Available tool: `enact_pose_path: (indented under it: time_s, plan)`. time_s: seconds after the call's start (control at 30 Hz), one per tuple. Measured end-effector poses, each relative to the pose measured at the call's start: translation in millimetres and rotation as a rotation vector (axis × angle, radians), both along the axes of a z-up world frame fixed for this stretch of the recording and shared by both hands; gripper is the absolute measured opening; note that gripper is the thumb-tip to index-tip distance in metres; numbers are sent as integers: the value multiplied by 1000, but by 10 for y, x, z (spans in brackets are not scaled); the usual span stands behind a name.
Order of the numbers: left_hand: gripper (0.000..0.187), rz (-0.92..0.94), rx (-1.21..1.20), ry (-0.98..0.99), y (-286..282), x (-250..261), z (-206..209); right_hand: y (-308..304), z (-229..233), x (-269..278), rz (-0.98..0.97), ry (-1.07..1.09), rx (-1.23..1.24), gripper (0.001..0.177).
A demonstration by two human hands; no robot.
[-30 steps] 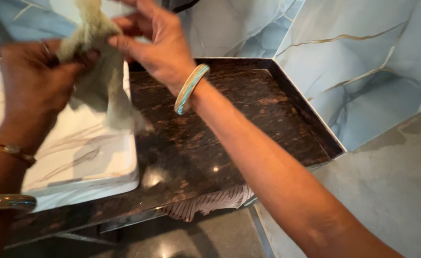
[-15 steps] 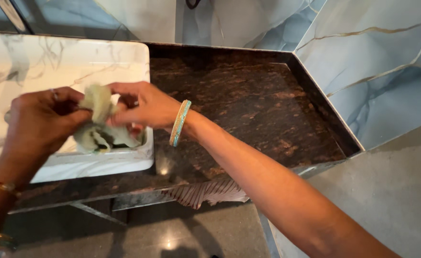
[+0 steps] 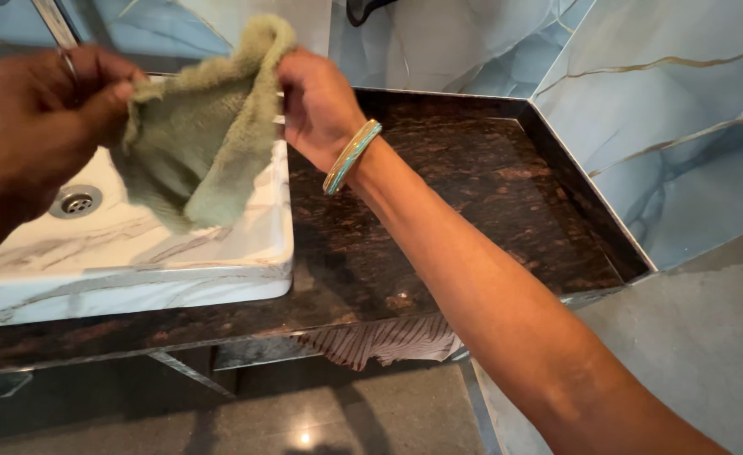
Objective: The person wipes a white marble sink and the surrounding dark countertop with a light green cloth. They clean the sink basin, the faucet, and the countertop surfaces in a repetitive wiping motion.
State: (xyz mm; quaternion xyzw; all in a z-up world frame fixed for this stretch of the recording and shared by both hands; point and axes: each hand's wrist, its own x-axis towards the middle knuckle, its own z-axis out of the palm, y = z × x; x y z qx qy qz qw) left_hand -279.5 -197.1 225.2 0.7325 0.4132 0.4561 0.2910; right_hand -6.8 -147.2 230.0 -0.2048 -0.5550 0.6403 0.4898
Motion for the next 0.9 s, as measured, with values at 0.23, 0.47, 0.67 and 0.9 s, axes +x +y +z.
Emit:
enact_pose_path:
  time_s: [0.23,0.47,0.67,0.9]
  plan:
    - [38,-28,-651,510,-120,-77,-265,-88,-309,-54,-47,-468,12,55]
    - [41,552,-342,651,-635,544,-1106,-207,-1151,-477,-296,-1267,603,53]
    - [63,950,-15,395,-882,1066,-1503,-65,-1242,-718,-500,-1452,675,48]
    - [120,1140,-152,-67,-719,1702,-1653,57,-1221,-580,-824,-1244,107,78]
